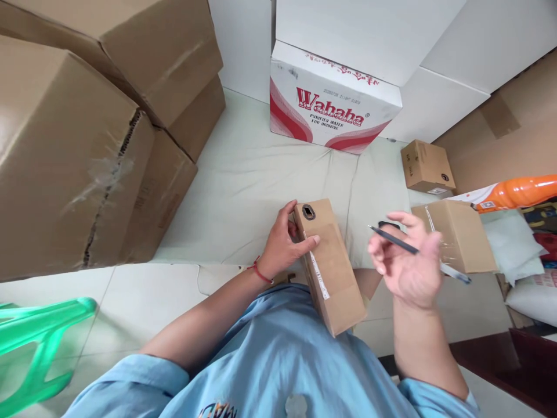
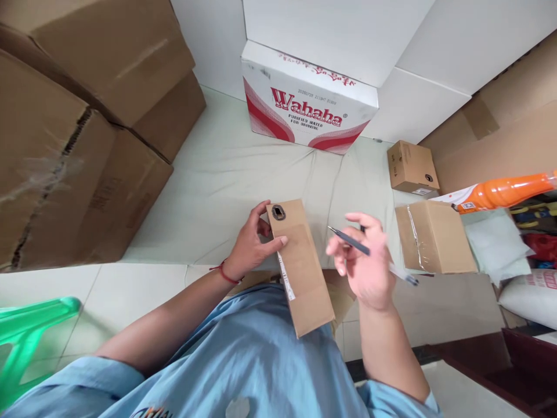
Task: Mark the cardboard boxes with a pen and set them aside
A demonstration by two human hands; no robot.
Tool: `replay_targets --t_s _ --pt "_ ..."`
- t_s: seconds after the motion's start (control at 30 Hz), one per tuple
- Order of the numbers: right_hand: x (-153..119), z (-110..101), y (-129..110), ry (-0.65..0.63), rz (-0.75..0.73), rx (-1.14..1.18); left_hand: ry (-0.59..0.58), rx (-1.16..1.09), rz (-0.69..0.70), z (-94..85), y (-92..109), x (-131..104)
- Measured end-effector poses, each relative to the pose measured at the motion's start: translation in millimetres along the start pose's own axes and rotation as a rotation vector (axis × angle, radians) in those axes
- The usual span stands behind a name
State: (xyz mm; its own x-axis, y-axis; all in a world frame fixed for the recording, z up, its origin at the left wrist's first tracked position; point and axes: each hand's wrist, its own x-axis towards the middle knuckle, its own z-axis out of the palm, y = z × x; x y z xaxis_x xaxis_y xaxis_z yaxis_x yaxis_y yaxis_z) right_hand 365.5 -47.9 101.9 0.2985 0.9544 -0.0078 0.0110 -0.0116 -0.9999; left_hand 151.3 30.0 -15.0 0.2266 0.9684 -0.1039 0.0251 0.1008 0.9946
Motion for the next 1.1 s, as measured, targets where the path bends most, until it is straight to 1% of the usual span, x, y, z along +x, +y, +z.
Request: replay_targets --t_s 0.07,0.17,0.23,0.33,0.5,0.57,0.8,1.1 --pt "25 21 0 -0.095 0.015 -0.041 -0.02 0.001 0.037 1.9 -2 4" --pt "54 52 13 -0.179 -0.024 -0.132 -0.034 0.012 0.074 1.2 -4 6" --pt "66 68 25 -0.205 -0.047 -0.177 -0.029 0.026 0.077 0.7 -3 5" --pt "69 80 37 -0.213 -0.057 -0.199 -0.035 0.041 0.081 1.5 -3 3" --pt "53 82 44 -0.072 -0.123 -0.241 -0.05 0.098 0.121 6.0 -6 4" --pt "50 82 43 -0.046 -0.134 -0.28 -0.036 0.114 0.129 7.8 -8 5" --pt "53 83 41 -0.101 -0.14 -0.362 -0.033 0.134 0.154 9.3 -11 5" --pt "54 83 40 -0.072 -0.149 -0.424 -0.034 0.136 0.178 9.1 -12 5"
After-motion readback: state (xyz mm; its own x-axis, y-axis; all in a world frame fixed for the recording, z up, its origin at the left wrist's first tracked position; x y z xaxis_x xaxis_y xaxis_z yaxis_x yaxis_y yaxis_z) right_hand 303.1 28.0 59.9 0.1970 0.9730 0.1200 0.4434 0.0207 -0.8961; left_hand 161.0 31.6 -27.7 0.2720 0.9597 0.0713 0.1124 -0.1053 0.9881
